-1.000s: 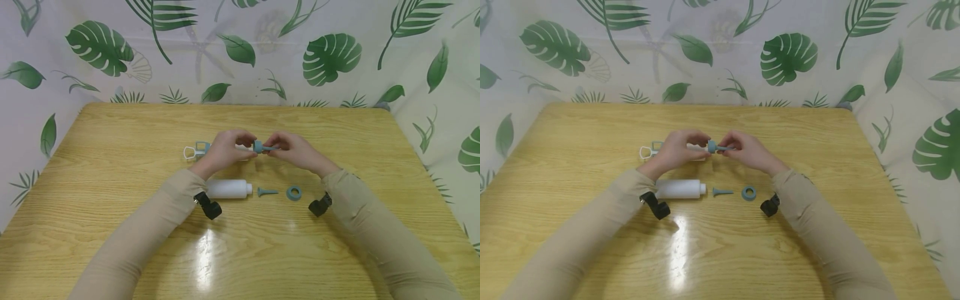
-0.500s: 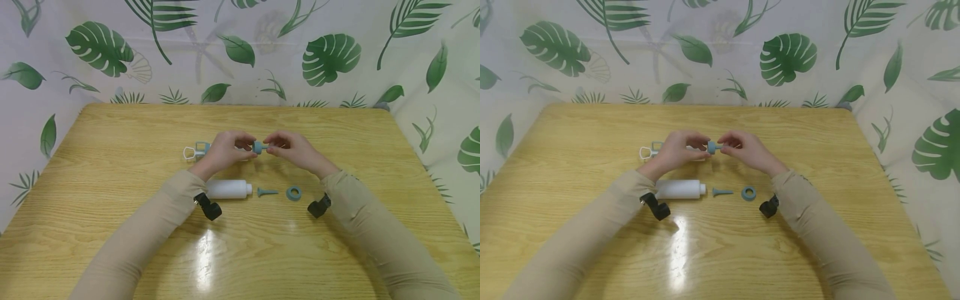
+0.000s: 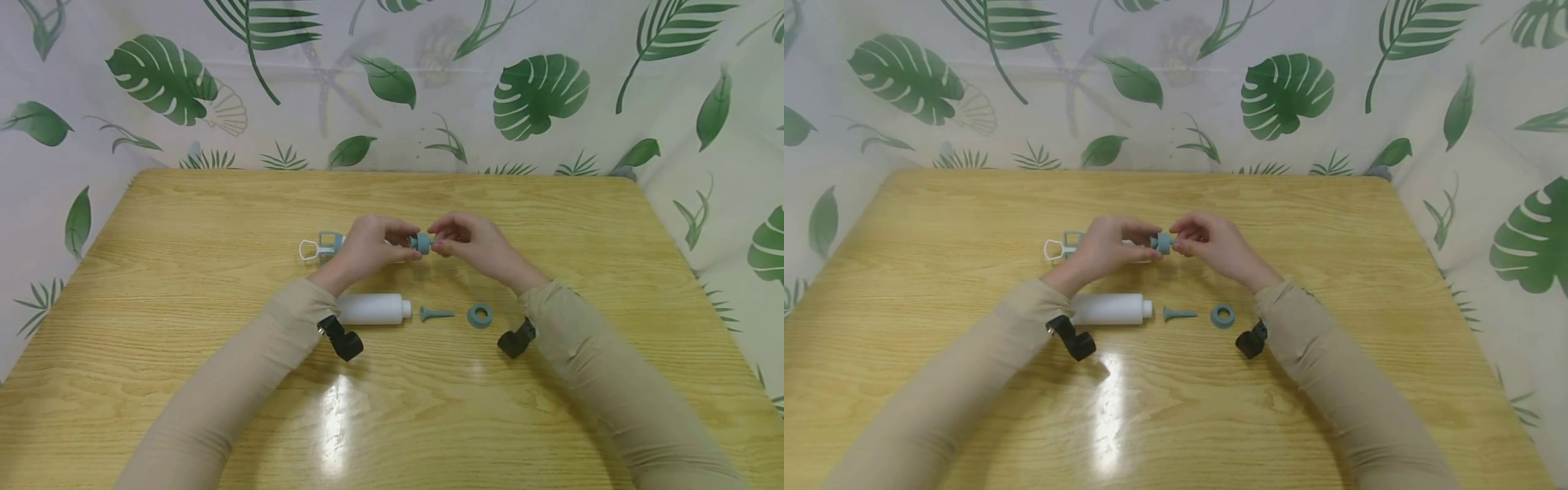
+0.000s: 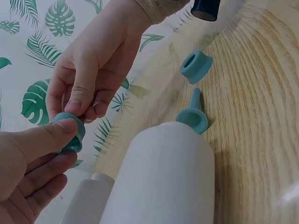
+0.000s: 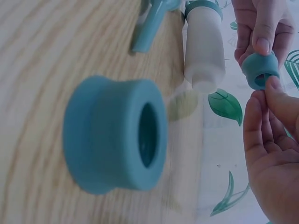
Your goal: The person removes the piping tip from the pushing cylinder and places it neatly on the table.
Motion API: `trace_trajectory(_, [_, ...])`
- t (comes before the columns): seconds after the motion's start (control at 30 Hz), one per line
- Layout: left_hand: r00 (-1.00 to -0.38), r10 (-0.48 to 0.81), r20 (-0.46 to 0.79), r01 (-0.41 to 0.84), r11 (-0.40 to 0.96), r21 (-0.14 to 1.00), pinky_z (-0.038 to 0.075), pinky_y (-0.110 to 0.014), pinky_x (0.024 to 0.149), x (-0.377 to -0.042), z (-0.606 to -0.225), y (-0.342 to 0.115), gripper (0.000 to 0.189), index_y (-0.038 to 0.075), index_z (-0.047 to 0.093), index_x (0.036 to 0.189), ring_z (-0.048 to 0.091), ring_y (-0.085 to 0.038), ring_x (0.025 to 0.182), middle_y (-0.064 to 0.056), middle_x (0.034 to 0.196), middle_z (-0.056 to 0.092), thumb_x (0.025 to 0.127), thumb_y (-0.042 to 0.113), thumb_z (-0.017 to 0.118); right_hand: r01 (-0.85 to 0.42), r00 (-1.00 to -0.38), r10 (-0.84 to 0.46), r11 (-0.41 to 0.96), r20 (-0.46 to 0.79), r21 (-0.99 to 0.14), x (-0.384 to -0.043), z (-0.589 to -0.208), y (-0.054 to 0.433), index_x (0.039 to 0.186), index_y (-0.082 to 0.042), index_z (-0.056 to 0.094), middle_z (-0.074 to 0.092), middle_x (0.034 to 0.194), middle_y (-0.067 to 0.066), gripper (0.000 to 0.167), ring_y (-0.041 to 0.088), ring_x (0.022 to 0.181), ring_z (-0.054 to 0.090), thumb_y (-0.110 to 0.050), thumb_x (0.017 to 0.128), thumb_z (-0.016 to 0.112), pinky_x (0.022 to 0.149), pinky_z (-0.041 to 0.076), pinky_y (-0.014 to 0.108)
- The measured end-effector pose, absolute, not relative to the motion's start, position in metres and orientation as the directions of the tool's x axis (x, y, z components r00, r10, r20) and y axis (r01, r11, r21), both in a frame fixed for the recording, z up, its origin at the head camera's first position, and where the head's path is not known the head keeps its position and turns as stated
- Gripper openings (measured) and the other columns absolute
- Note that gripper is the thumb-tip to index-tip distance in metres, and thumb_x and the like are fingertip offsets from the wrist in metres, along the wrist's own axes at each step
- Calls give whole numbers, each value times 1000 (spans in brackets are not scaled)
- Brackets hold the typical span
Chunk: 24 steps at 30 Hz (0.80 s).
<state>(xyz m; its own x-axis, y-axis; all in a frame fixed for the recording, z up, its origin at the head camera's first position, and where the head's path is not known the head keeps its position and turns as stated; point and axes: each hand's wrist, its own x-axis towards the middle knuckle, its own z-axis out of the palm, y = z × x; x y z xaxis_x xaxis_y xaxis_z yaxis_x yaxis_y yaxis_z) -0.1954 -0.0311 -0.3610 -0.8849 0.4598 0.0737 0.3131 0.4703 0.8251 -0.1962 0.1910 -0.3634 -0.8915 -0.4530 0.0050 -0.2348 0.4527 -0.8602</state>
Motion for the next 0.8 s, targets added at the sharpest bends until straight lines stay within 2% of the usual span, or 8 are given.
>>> trace_trajectory(0.23, [-884, 463, 59, 307, 482, 821, 51, -27, 81, -196, -362, -31, 42, 9, 68, 119, 66, -8, 86, -2, 98, 72, 80, 20, 78, -242, -884, -467, 459, -1, -855, -196, -364, 190, 122, -3, 61, 64, 96, 11, 31, 22, 87, 63, -11, 92, 63, 82, 52, 46])
trace_trajectory(0.47, [-887, 459, 56, 306, 492, 815, 51, -26, 80, -197, -362, -31, 42, 9, 68, 119, 66, -7, 85, 0, 94, 73, 79, 21, 78, -224, -887, -460, 486, -30, -845, -198, -367, 191, 120, -6, 63, 64, 100, 9, 38, 21, 90, 61, -20, 86, 72, 78, 52, 30])
trace_trajectory(0.8, [-896, 441, 49, 278, 472, 836, 53, -24, 72, -197, -363, -32, 43, 9, 70, 117, 67, -7, 83, 0, 91, 73, 77, 22, 80, -224, -889, -456, 489, -28, -843, -197, -366, 189, 118, -8, 63, 63, 99, 8, 41, 20, 88, 60, -30, 85, 73, 76, 51, 29])
